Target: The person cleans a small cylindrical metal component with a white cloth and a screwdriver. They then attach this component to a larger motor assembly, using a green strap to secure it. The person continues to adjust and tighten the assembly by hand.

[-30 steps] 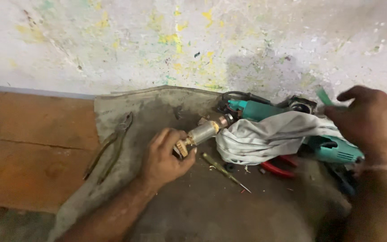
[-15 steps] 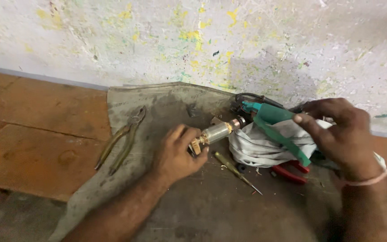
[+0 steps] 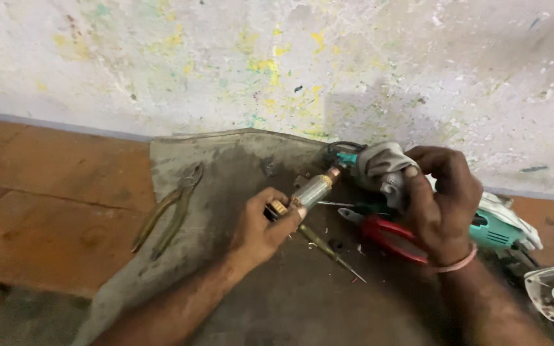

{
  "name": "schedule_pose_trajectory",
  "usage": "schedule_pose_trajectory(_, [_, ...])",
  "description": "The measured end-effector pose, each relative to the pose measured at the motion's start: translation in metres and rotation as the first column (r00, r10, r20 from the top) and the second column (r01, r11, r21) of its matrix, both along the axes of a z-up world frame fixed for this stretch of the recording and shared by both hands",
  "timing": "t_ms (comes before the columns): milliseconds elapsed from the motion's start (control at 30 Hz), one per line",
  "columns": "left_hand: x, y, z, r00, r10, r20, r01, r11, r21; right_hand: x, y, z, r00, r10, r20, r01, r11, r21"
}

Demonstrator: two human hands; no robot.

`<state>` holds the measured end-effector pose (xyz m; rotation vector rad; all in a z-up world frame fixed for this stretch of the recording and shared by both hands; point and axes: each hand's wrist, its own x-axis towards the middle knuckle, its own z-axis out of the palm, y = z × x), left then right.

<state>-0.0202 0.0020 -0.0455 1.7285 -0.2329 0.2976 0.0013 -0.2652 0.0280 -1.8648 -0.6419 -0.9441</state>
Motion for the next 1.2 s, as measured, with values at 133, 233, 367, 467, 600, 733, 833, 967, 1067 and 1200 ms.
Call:
schedule_pose_trajectory(133, [0.004,-0.026,0.002,0.952,-0.066,-0.300,0.025,0.990,-0.140,0.003,0.028,-0.017,0.993,0.083,0.082,-0.061,0.969,-0.240])
schedule_pose_trajectory(233, [0.003,-0.049,0.005,0.924,-0.182,-0.337,0.075,0.949,-0.308,0.009,0.036,-0.011,0.930,0.309,0.197,-0.160,0.827,-0.539])
schedule_pose_trajectory(367, [-0.007,-0.056,0.020,0.917,-0.188,-0.351,0.108,0.966,-0.233,0.014,0.020,-0.005,0.923,0.298,0.242,-0.091,0.781,-0.618])
schedule_pose_trajectory(467, [-0.015,-0.044,0.024,0.954,-0.178,-0.240,0.170,0.984,-0.055,0.030,-0.006,-0.017,0.992,0.099,0.074,-0.035,0.802,-0.596])
schedule_pose_trajectory(600, [-0.007,0.010,0.025,0.994,-0.080,-0.072,0.089,0.987,0.137,0.051,-0.033,-0.011,0.933,-0.354,0.071,0.319,0.717,-0.620])
schedule_pose_trajectory(733, [0.011,0.050,0.035,0.981,0.057,0.187,-0.091,0.979,0.180,0.024,-0.016,0.011,0.868,-0.273,0.415,0.462,0.749,-0.475])
schedule_pose_trajectory(833, [0.006,0.071,0.047,0.979,0.156,-0.130,-0.122,0.965,0.233,0.004,0.006,0.009,0.944,0.230,0.237,-0.118,0.906,-0.406])
schedule_pose_trajectory(967, [0.004,0.076,0.045,0.983,0.156,0.092,-0.180,0.909,0.376,-0.010,0.041,-0.016,0.799,0.090,-0.595,-0.542,0.537,-0.646])
schedule_pose_trajectory(1067, [0.013,0.081,0.037,0.987,0.145,0.064,-0.159,0.906,0.393,-0.012,0.047,-0.029,0.864,0.154,-0.480,-0.488,0.493,-0.720])
schedule_pose_trajectory(1200, [0.037,0.085,0.035,0.987,-0.105,-0.118,0.102,0.994,-0.038,-0.006,0.036,-0.036,0.864,-0.062,-0.500,-0.418,0.464,-0.781])
